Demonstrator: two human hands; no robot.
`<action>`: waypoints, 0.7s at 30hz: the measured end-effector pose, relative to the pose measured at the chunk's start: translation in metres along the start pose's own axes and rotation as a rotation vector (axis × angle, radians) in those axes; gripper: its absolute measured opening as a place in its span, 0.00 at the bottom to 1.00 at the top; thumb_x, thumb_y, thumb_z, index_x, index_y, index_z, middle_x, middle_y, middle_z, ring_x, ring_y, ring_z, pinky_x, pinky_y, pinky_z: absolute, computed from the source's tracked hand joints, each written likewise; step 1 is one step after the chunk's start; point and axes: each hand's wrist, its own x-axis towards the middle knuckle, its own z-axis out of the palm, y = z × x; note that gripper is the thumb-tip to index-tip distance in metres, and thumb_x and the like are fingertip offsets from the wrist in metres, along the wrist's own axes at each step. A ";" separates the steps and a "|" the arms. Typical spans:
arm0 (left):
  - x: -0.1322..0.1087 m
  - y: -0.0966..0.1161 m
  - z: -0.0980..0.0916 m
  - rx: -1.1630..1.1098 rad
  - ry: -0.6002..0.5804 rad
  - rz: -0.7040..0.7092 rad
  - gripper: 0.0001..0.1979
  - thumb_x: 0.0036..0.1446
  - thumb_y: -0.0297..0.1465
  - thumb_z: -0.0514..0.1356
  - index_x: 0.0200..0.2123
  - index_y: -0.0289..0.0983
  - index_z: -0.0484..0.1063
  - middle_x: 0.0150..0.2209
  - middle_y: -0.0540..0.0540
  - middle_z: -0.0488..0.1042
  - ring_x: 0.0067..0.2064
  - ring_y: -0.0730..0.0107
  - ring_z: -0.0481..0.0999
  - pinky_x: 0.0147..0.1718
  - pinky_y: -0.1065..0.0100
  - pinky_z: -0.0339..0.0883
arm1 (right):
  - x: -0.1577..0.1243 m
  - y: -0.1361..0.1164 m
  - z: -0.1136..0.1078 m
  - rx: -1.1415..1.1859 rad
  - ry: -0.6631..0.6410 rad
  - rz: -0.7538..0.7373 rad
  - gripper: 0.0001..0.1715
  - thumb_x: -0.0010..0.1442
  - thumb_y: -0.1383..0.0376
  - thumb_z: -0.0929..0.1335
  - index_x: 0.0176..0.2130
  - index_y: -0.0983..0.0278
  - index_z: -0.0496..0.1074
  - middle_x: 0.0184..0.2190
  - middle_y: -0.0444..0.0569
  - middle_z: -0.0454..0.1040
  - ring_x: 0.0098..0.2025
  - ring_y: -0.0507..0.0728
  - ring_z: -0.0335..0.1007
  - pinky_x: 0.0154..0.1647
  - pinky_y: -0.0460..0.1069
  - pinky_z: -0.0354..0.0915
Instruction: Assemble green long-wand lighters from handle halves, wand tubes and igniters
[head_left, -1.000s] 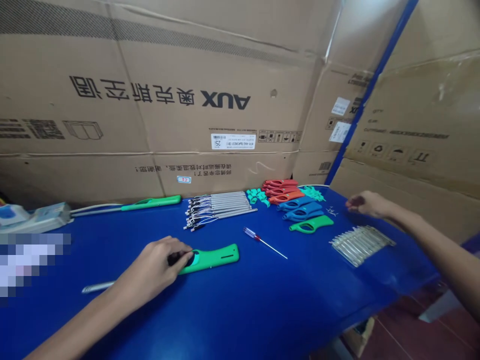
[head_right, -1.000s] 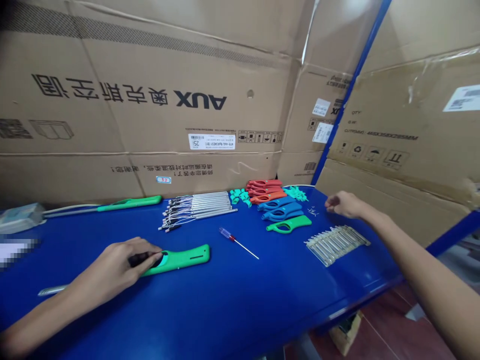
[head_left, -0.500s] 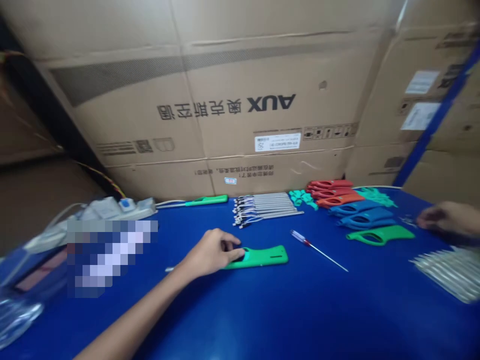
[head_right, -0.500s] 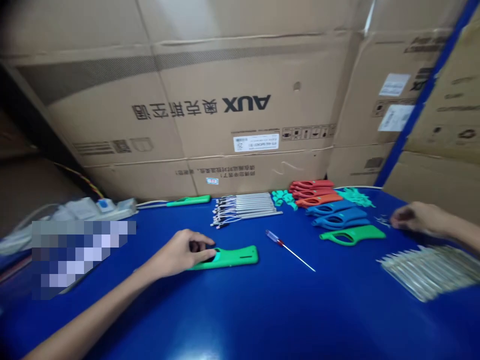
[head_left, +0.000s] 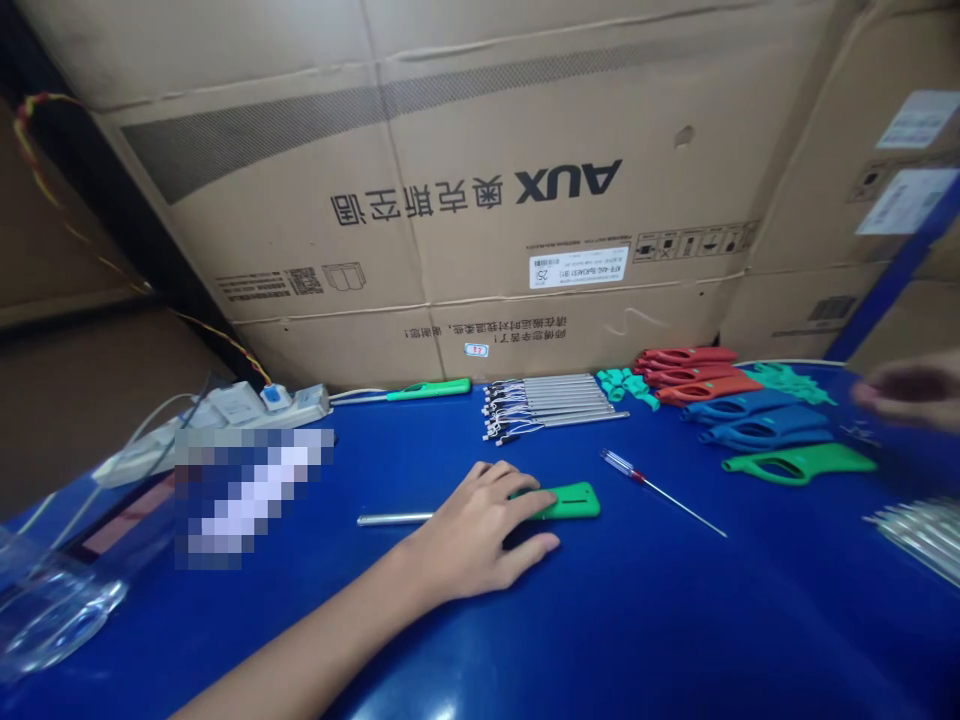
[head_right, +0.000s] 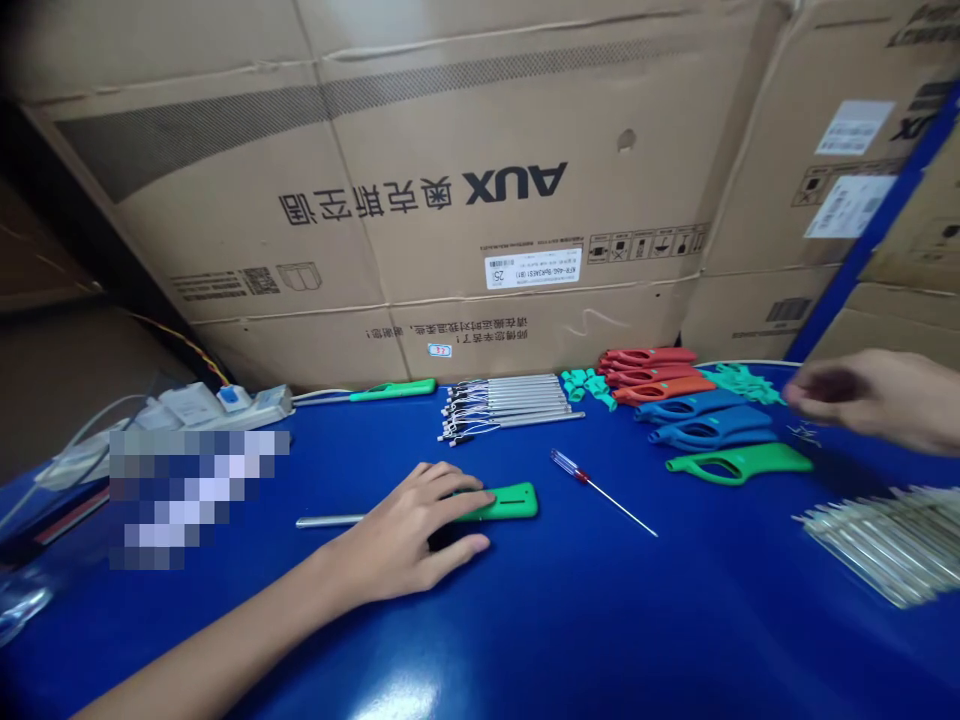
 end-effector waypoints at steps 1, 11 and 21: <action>-0.001 -0.001 0.001 0.005 -0.002 0.007 0.16 0.66 0.38 0.55 0.54 0.40 0.71 0.50 0.42 0.74 0.52 0.57 0.70 0.52 0.52 0.62 | 0.002 -0.017 0.000 -0.072 -0.353 0.134 0.10 0.44 0.65 0.76 0.18 0.69 0.78 0.17 0.48 0.75 0.17 0.44 0.67 0.25 0.47 0.59; -0.007 -0.012 0.008 -0.006 0.045 -0.003 0.09 0.65 0.36 0.57 0.40 0.39 0.73 0.43 0.46 0.74 0.42 0.61 0.73 0.44 0.57 0.66 | -0.054 -0.164 0.084 0.166 -0.834 -0.559 0.10 0.53 0.78 0.67 0.32 0.67 0.77 0.28 0.44 0.77 0.28 0.50 0.70 0.30 0.44 0.64; -0.003 -0.013 0.004 -0.057 0.002 0.036 0.04 0.67 0.32 0.56 0.40 0.39 0.69 0.46 0.50 0.75 0.46 0.64 0.72 0.45 0.59 0.64 | -0.095 -0.145 0.121 0.344 -0.751 -0.611 0.08 0.63 0.71 0.65 0.40 0.68 0.75 0.35 0.48 0.77 0.34 0.52 0.69 0.35 0.46 0.63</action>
